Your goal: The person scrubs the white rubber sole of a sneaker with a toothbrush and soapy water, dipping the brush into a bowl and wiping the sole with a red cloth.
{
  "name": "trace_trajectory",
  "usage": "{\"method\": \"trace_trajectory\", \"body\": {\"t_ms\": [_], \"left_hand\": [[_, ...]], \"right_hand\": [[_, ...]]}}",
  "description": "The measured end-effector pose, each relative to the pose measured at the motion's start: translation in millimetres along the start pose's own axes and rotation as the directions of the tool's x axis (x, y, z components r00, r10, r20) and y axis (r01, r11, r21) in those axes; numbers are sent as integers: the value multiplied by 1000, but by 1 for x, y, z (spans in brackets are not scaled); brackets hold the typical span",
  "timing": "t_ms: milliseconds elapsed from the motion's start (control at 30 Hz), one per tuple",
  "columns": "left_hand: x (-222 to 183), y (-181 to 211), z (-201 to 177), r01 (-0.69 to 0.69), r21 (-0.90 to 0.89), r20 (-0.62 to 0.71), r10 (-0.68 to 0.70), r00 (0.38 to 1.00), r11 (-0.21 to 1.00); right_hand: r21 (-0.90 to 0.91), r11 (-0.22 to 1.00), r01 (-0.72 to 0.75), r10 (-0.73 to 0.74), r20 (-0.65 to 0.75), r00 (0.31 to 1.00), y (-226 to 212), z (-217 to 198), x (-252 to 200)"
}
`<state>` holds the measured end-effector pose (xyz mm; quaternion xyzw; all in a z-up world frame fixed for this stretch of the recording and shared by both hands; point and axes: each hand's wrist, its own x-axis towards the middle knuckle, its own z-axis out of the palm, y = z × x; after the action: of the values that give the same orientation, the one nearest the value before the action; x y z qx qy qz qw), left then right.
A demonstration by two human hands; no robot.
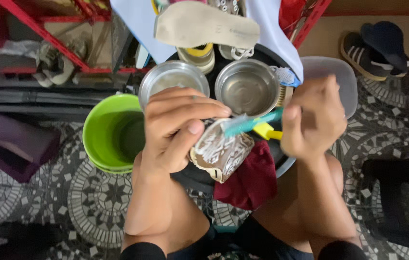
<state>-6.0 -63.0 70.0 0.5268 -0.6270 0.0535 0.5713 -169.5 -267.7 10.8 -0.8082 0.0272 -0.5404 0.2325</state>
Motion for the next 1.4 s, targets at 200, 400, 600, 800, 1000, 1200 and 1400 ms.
{"method": "trace_trajectory", "body": {"t_ms": [200, 400, 600, 800, 1000, 1200, 1400], "left_hand": [[13, -27, 32, -135, -105, -94, 125, 988, 985], [0, -24, 48, 33, -142, -314, -77, 946, 989], [-3, -29, 51, 155, -45, -197, -161, 967, 987], [-2, -33, 69, 109, -154, -183, -137, 974, 982], [-10, -41, 71, 108, -180, -243, -151, 958, 978], [-8, -36, 74, 70, -179, -257, -115, 960, 981], [-12, -34, 73, 73, -201, -243, -122, 962, 977]], "right_hand": [[-20, 1000, -7, 6, -67, 998, -3, -6, 3], [202, 978, -52, 67, -68, 995, 5, 12, -15], [58, 998, -11, 18, -120, 993, 10, 2, 2], [16, 991, -136, 136, -219, 966, 14, -7, -9], [-145, 988, -49, 32, -117, 993, 5, -15, -12], [-16, 1000, -7, 5, -120, 993, -2, -4, -15], [-100, 995, -14, -7, -206, 979, 17, -19, -2]]}}
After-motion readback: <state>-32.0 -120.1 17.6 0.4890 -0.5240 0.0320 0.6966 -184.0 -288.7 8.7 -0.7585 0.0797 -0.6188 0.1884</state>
